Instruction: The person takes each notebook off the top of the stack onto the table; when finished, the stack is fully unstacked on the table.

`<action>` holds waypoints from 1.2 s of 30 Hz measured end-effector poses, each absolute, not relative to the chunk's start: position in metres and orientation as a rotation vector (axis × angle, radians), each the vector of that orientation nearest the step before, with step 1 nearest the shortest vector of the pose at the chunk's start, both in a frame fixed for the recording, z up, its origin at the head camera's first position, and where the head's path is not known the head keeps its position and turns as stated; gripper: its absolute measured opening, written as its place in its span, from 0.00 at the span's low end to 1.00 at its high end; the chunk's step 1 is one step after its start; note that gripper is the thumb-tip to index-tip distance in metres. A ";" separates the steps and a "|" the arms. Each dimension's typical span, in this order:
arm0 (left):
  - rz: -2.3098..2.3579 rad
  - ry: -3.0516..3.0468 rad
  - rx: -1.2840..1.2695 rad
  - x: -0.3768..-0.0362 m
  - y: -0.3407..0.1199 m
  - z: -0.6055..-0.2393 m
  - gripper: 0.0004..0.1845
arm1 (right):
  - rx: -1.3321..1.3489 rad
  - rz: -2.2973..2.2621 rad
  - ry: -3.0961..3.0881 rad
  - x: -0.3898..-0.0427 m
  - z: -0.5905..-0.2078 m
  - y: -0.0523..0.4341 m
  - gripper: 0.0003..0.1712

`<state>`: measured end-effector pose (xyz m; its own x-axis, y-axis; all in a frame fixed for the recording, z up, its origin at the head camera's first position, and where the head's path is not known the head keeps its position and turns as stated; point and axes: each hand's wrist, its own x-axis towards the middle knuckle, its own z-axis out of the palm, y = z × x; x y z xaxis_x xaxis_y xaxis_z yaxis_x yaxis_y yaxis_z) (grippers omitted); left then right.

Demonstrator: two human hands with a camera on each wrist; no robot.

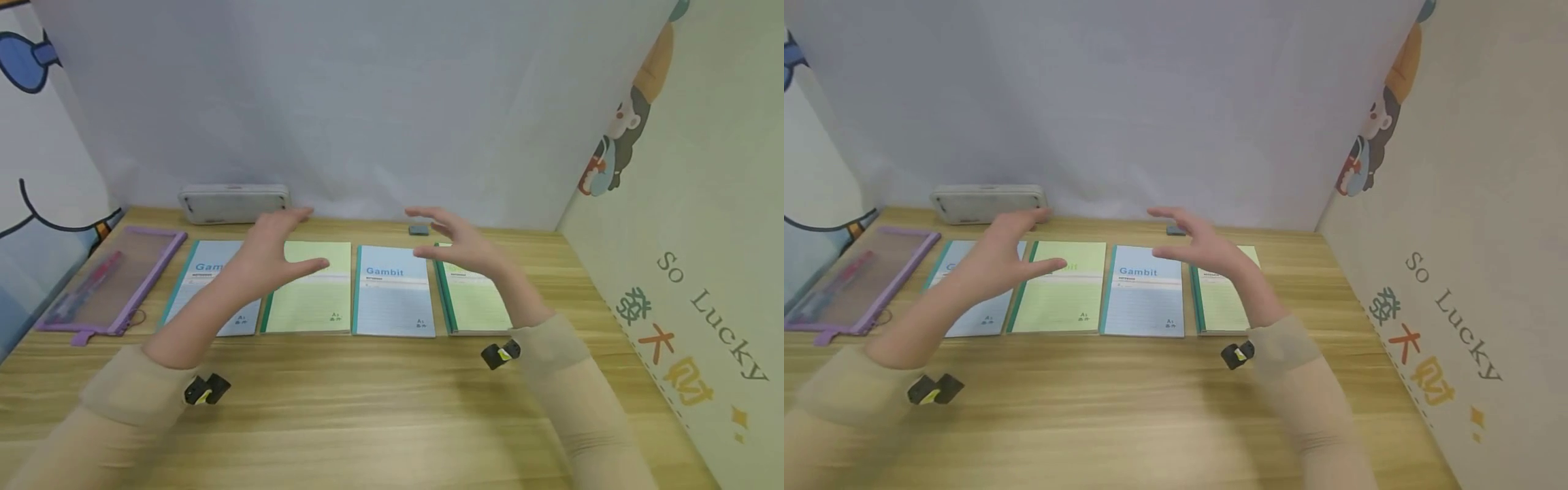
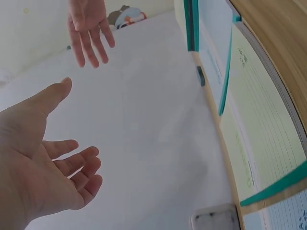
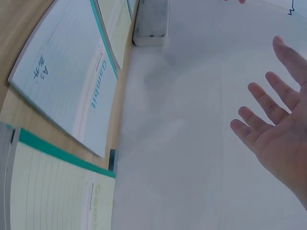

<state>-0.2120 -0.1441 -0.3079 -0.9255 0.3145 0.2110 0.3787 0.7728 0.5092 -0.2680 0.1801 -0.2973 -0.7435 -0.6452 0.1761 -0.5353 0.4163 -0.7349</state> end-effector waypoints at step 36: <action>-1.274 -2.860 -0.745 -0.235 0.030 -0.388 0.55 | -0.560 -1.232 2.713 -0.254 -0.366 0.336 0.45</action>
